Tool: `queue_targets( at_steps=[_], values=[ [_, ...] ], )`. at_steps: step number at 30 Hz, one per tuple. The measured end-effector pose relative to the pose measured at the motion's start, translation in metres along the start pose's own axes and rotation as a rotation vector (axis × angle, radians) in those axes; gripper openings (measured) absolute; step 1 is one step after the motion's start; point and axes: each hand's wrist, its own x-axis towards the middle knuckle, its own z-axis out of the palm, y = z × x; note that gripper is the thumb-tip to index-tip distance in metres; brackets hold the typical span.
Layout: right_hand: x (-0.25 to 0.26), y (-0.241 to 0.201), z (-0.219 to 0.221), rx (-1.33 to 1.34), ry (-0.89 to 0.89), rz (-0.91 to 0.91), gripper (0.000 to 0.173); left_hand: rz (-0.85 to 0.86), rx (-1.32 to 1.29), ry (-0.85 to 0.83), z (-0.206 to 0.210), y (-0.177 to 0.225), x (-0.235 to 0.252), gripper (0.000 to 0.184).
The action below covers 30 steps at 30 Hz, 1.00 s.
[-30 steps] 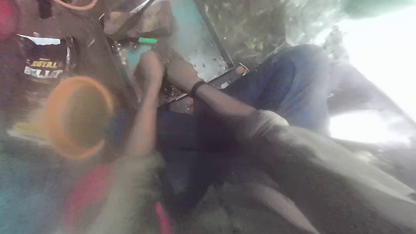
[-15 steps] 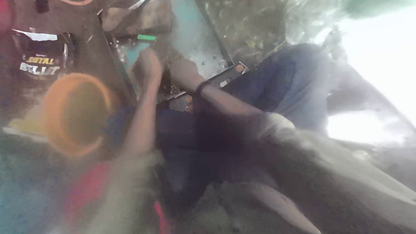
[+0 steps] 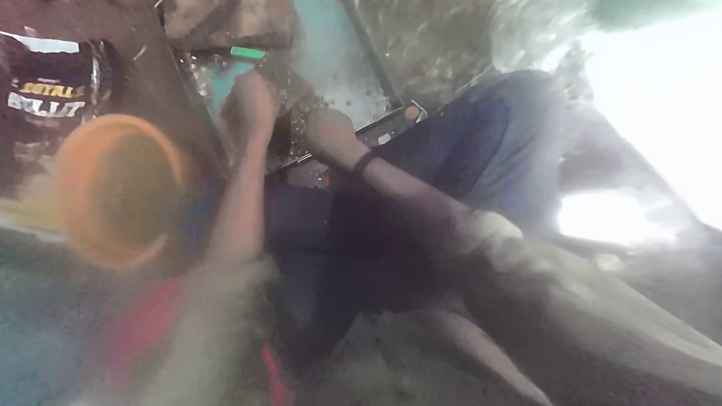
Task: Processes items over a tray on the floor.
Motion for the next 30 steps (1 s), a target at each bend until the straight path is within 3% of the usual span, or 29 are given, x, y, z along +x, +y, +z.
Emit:
queue_targets(
  at_steps=[4,7,9,13,22,30],
  values=[
    [0.03,-0.019,-0.017,0.071,0.078,-0.102,0.034,0.022,0.053,0.012,-0.004,0.003,-0.004,0.022],
    [0.043,-0.023,0.002,0.093,0.04,-0.05,0.03,0.03,0.087,0.009,-0.003,0.006,-0.008,0.024],
    [0.031,-0.024,0.011,0.071,0.008,0.004,0.023,0.038,0.094,0.011,-0.004,0.006,-0.004,0.022],
    [0.005,-0.01,0.015,-0.012,-0.062,0.035,0.023,0.058,0.076,0.02,-0.005,0.004,-0.001,0.023],
    [0.043,-0.023,0.0,0.107,0.095,-0.112,0.032,0.012,0.027,0.026,-0.008,0.005,-0.011,0.023],
    [-0.008,-0.001,0.013,-0.019,-0.034,0.005,0.024,0.007,0.014,0.006,-0.005,0.002,-0.004,0.023]
  ],
)
